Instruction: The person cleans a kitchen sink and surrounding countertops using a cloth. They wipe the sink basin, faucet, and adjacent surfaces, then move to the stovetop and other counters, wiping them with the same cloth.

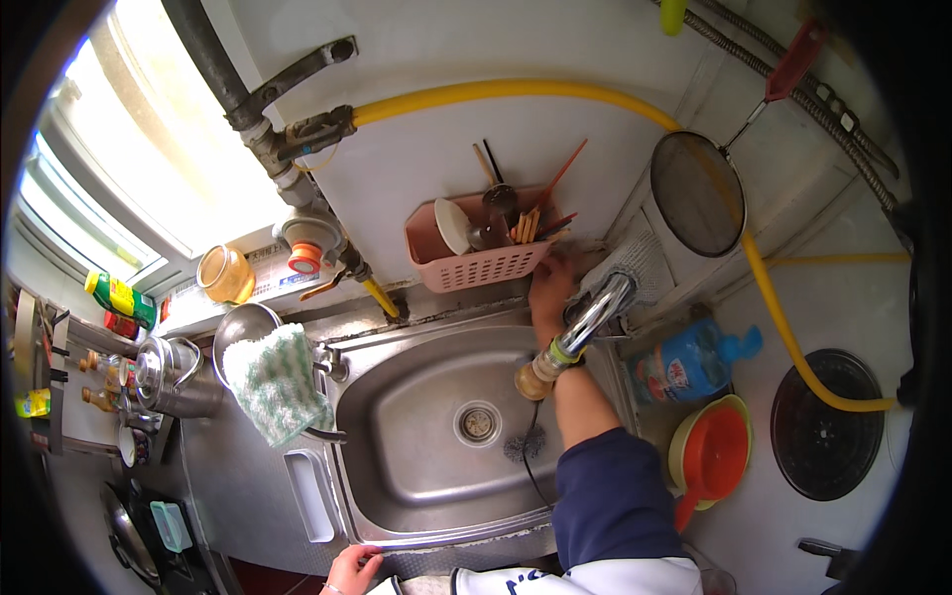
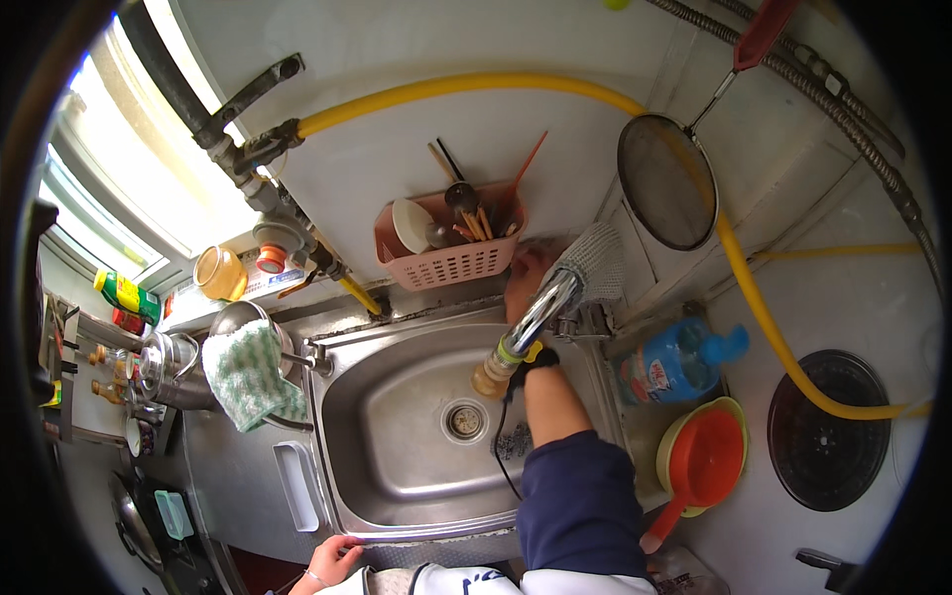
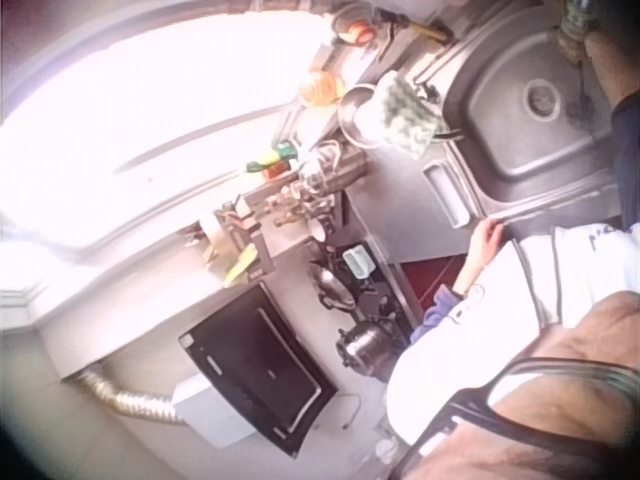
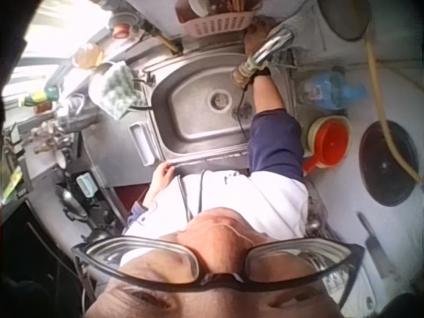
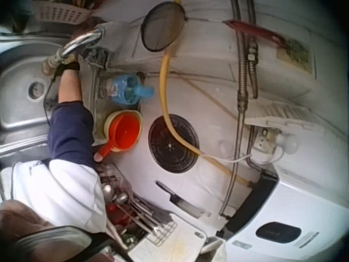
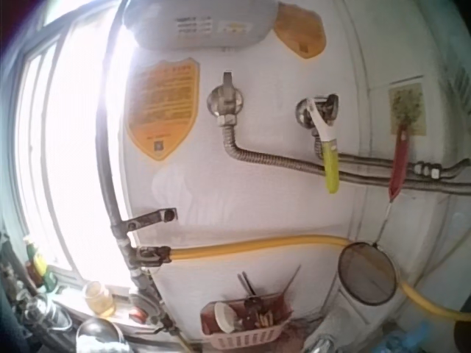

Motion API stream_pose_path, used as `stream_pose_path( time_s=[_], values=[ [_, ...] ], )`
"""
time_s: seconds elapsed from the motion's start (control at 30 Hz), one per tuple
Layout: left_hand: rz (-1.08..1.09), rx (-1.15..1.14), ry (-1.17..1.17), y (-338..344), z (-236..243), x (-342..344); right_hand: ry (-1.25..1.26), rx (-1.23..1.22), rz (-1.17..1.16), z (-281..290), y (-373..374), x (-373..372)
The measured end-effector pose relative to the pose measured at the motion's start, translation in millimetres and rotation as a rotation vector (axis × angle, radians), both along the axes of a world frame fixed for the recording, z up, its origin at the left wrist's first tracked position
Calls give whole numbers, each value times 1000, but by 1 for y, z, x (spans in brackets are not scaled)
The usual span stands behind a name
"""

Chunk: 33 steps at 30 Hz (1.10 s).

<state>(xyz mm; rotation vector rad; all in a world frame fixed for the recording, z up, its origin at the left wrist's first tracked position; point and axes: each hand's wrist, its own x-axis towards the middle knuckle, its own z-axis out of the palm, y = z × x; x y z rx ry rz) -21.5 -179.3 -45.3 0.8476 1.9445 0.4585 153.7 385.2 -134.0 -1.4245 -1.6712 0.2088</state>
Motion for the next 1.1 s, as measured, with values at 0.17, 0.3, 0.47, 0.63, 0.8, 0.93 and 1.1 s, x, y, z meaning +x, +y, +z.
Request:
stream_pose_path(
  time_s=[0.17, 0.3, 0.47, 0.63, 0.8, 0.93, 1.1],
  values=[
    [64, 39, 25, 3, -1, -3, 785, -94, 110, 47, 13, 3],
    [5, 9, 53, 1, 1, -3, 121, 373, 164, 97, 27, 25],
    [19, 3, 15, 6, 0, 1, -254, 105, 328, 71, 0, 25],
    [-12, 20, 21, 12, 3, 4, -369, -61, 272, 74, -10, 31],
    [-4, 27, 44, 12, 8, 4, -405, 45, 296, 92, 1, 26],
    [-14, 38, 43, 11, 8, 5, -380, -204, 314, 82, -10, 25],
    [20, 26, 34, 10, 12, 6, -216, 22, 313, 95, -13, 27]
  ],
)
